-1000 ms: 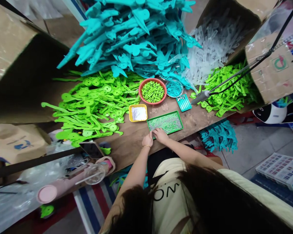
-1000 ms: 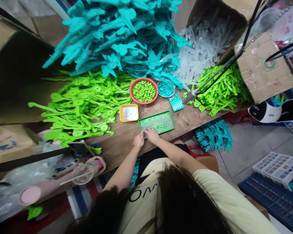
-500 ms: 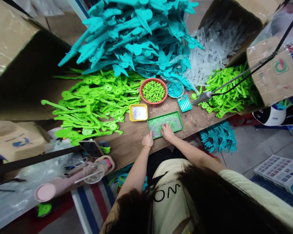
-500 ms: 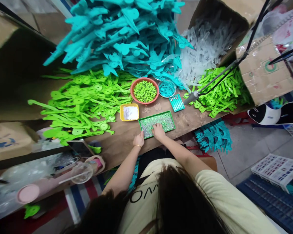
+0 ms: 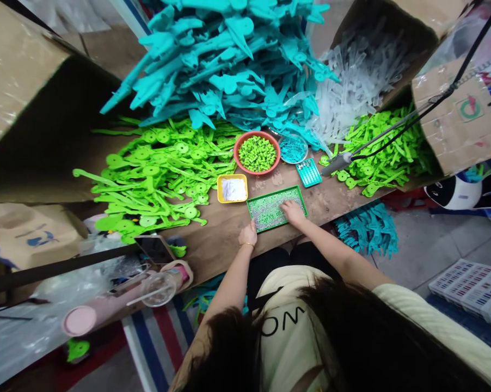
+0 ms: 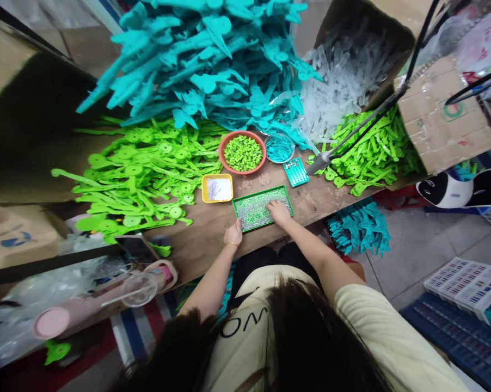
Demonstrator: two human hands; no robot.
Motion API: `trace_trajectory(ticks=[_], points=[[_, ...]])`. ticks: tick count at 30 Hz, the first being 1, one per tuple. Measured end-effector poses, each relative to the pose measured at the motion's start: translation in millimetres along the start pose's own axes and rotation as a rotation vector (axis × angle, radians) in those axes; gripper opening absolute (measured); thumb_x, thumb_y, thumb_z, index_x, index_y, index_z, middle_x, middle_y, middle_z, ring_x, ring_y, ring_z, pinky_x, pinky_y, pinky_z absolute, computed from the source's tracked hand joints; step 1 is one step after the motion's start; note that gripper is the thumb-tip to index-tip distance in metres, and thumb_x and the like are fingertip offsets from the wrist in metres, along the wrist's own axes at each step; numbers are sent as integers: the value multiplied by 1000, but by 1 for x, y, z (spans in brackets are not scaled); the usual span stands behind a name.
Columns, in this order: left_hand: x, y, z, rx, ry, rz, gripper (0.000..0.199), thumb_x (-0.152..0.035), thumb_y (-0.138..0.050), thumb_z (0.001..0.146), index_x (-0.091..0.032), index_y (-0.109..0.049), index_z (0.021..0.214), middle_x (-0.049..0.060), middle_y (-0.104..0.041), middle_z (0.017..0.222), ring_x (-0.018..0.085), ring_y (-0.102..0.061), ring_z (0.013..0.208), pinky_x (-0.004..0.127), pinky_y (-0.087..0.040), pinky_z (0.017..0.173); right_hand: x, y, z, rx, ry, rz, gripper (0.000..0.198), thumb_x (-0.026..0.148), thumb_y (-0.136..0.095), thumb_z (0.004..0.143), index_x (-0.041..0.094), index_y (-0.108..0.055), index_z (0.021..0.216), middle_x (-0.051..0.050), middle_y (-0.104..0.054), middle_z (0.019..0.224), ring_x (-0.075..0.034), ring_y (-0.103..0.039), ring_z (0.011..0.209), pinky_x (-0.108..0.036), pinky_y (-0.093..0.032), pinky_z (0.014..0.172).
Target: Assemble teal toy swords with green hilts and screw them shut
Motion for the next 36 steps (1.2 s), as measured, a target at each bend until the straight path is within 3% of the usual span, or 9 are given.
trace_trajectory(ticks=[3, 6, 14, 19, 22, 25, 28, 33, 36], points=[[0, 0, 1, -1, -2, -4, 35, -44, -52, 92, -16, -60, 113, 9, -63, 114, 20, -61, 103, 43, -51, 91, -28, 12, -12, -81, -188, -21, 38, 29, -44, 97, 16, -48, 133, -14, -48, 132, -25, -47, 121, -45, -42, 101], [-1, 0, 0, -5, -4, -6, 35, -44, -52, 93, -16, -60, 113, 9, -62, 114, 20, -61, 103, 43, -51, 91, -11, -2, -14, -103, -289, -15, 50, 33, -41, 97, 8, -39, 140, -23, -46, 129, -29, -46, 118, -46, -42, 99], [-1, 1, 1, -2, -18, -7, 38, -43, -52, 93, -16, -58, 119, 10, -61, 116, 20, -61, 102, 43, -52, 90, 101, -54, 11, 54, 78, 63, 29, 31, -55, 93, 17, -57, 118, -7, -54, 126, -20, -52, 114, -40, -47, 96], [-2, 1, 1, -7, -30, -9, 36, -43, -52, 93, -16, -59, 116, 9, -62, 115, 20, -61, 103, 43, -51, 91, 37, -19, -1, 77, 113, 16, 23, 31, -54, 93, 15, -61, 108, -7, -57, 121, -20, -52, 115, -43, -45, 99], [-2, 0, 1, -7, -32, -13, 36, -44, -52, 92, -16, -60, 114, 9, -62, 114, 20, -61, 103, 43, -51, 91, -16, 8, -11, -4, -39, -32, 28, 31, -52, 94, 16, -58, 117, -9, -52, 130, -22, -48, 121, -45, -42, 102], [-2, 0, 2, -6, -31, -16, 36, -44, -52, 92, -15, -60, 114, 9, -63, 114, 20, -61, 102, 43, -51, 91, -31, 13, -15, -85, -220, -59, 39, 32, -46, 96, 14, -48, 131, -14, -48, 131, -25, -47, 120, -44, -43, 99], [-2, 0, 3, -6, -31, -16, 37, -44, -53, 92, -15, -60, 114, 9, -63, 113, 20, -61, 102, 43, -52, 91, 3, -8, -7, -99, -265, -49, 45, 34, -44, 97, 13, -41, 137, -16, -49, 128, -25, -51, 115, -44, -46, 96], [-2, 0, 3, -4, -31, -10, 38, -44, -52, 93, -16, -59, 117, 9, -62, 114, 20, -61, 101, 43, -52, 90, 86, -50, 14, 1, 30, 23, 31, 35, -52, 94, 18, -56, 121, -8, -54, 126, -20, -53, 114, -40, -49, 95], [-2, 0, 3, -2, -31, -4, 38, -44, -52, 93, -16, -58, 118, 9, -62, 115, 20, -61, 102, 43, -52, 90, 81, -48, 13, 42, 143, 39, 26, 33, -54, 93, 16, -60, 112, -7, -58, 120, -18, -56, 111, -40, -49, 96]])
Point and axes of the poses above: each hand's wrist, its own z-axis towards the middle knuckle, its own y-axis out of the back of the hand, x = y × z, the point moved 8 cm from there along z, towards the middle knuckle
